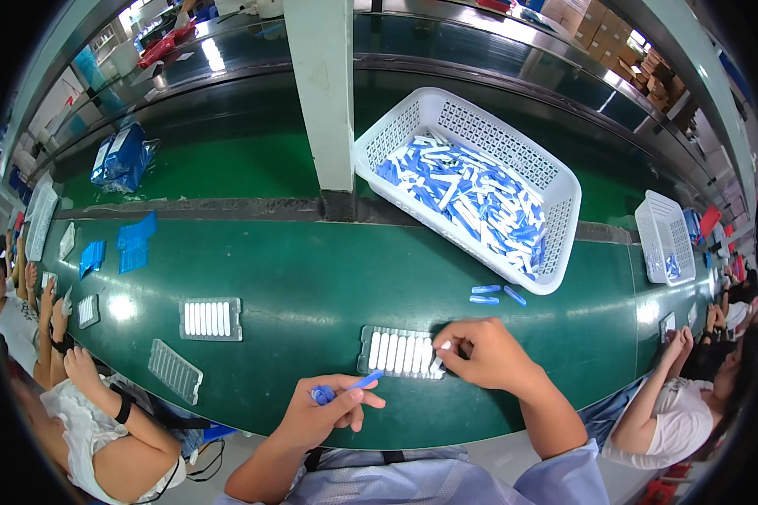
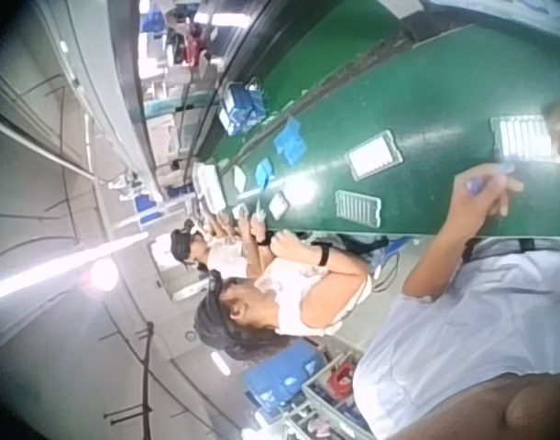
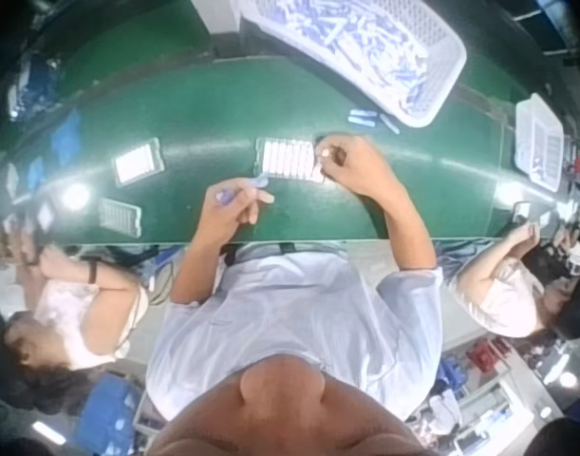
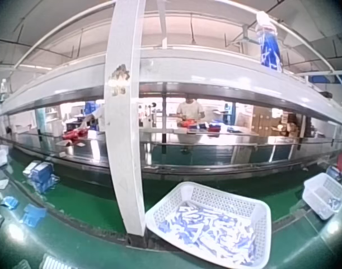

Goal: The person takes components from a basket, removes blue covers from white sticks by hand, and inserts the sticks into slots of clear plastic trays.

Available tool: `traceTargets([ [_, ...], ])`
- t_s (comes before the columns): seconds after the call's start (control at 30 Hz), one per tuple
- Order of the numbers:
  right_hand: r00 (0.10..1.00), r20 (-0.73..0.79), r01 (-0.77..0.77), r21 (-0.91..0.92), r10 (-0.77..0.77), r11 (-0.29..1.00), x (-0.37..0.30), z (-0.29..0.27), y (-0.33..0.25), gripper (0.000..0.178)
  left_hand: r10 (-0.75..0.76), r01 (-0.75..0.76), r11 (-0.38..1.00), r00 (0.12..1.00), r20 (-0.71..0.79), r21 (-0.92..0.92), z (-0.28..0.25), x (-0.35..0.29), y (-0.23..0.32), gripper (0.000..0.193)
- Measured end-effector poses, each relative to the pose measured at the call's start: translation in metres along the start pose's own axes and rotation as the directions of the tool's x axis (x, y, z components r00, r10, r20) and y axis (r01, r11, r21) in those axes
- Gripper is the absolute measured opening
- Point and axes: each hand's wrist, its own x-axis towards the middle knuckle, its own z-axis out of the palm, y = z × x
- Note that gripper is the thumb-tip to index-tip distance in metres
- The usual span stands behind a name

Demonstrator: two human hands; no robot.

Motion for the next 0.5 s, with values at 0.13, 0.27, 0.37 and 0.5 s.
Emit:
traceTargets([
  [0.13,0.984,-0.129,0.103,-0.156,-0.123,0.982,0.006,0.003,-0.006,0.039,-0.011,0.012,1.0,1.0,0.008,-0.005,0.002,0.0,0.001,0.029],
  [0.27,0.987,-0.039,0.147,-0.16,-0.155,0.976,0.006,-0.004,0.005,0.041,0.01,-0.01,0.999,1.0,-0.014,-0.031,0.001,-0.003,0.002,0.026],
  [0.37,0.985,-0.137,0.087,-0.12,-0.104,0.989,0.004,0.003,0.008,0.043,0.02,-0.022,0.998,0.999,-0.046,-0.055,-0.003,-0.004,0.002,0.024],
  [0.5,0.973,-0.16,0.154,-0.095,-0.167,0.984,-0.001,0.009,0.009,0.04,0.028,-0.032,0.998,0.997,-0.071,-0.053,-0.013,-0.011,0.005,0.025],
])
